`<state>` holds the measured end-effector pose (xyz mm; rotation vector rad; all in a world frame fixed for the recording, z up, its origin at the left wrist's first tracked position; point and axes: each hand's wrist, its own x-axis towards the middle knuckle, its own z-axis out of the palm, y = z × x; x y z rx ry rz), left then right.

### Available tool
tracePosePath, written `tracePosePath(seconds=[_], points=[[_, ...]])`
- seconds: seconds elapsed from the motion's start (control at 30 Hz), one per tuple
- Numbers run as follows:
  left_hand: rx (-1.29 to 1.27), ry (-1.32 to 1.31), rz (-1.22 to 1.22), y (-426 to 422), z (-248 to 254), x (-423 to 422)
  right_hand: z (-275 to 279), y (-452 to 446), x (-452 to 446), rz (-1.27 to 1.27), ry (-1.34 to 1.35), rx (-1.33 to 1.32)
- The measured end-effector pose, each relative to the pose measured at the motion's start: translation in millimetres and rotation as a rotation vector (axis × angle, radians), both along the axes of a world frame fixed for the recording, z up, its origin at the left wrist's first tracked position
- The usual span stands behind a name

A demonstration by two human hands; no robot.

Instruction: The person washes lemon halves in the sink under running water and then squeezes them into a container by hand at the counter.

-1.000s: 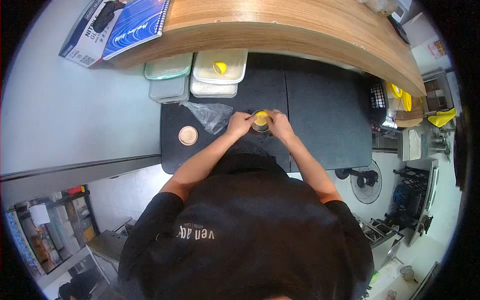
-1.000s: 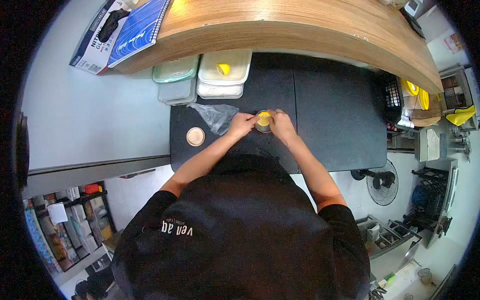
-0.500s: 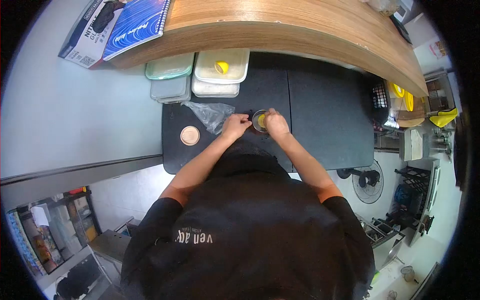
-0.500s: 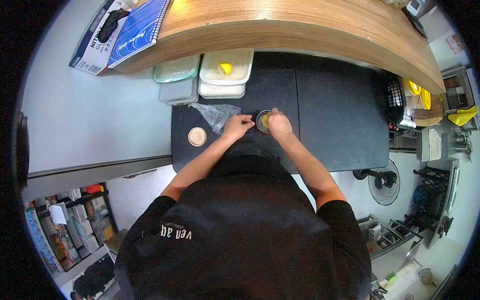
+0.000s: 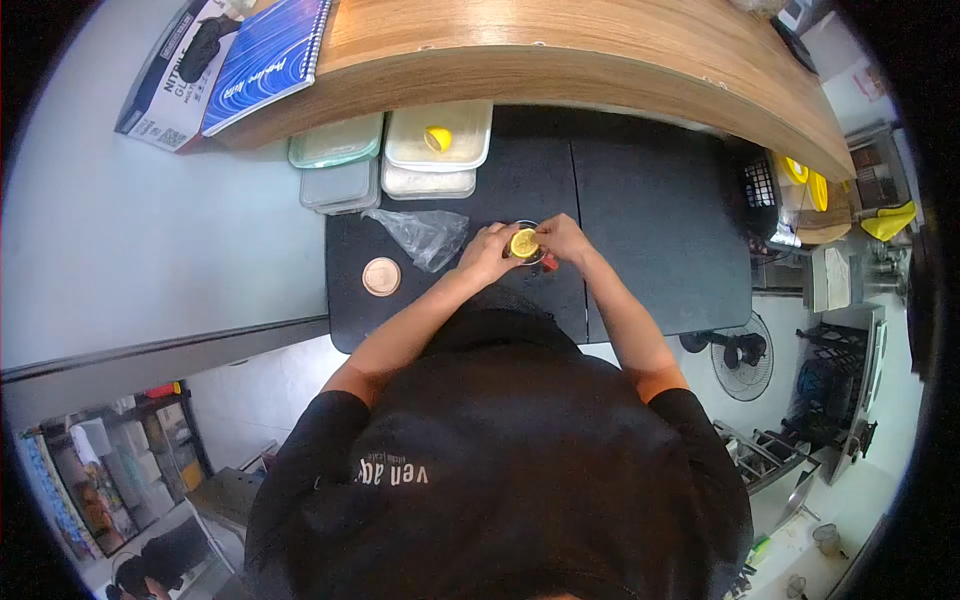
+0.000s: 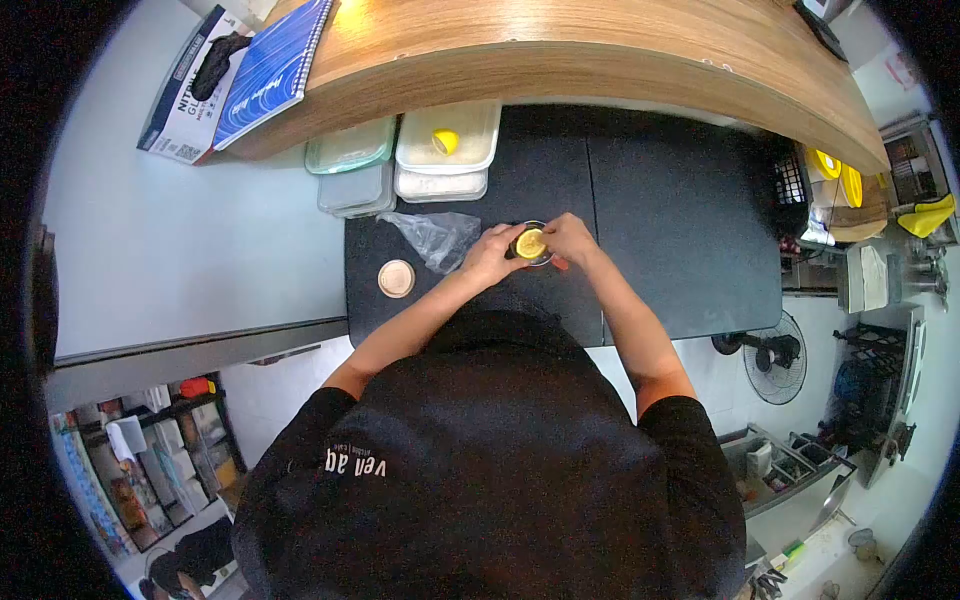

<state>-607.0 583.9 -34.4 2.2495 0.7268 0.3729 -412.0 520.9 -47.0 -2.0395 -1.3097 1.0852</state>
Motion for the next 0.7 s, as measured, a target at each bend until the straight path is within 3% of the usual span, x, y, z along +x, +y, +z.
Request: tracePosePath(seconds=[0.13, 0.27, 0.37, 0.43, 0.5, 0.63, 0.7], points=[[-0.135, -0.012, 0.006, -3, 0, 4, 14, -7, 1, -0.115, 0.398, -0.185], [-0.208, -0.104, 0.041, -3, -8, 4, 23, -17, 1, -0.178, 0.524, -0.236], [-0.182, -0.058, 0.039, -1, -10, 3, 25, -31, -5, -0.204, 0.667, -0.184], [-0.124, -0.028, 0.028, 0, -14, 3, 24, -41, -13, -0.174, 0.923, 0.015], [-0.738, 0.1, 0.108, -1, -7, 8, 22, -47, -19, -0.224, 0.996, 0.026], [-0.794, 0.138, 0.092, -3, 1, 15, 12, -51, -24, -0.361, 1.207, -0.023], [-0.809, 0.178, 0.103, -5, 1, 17, 10, -50, -26, -0.365, 1.163, -0.02]])
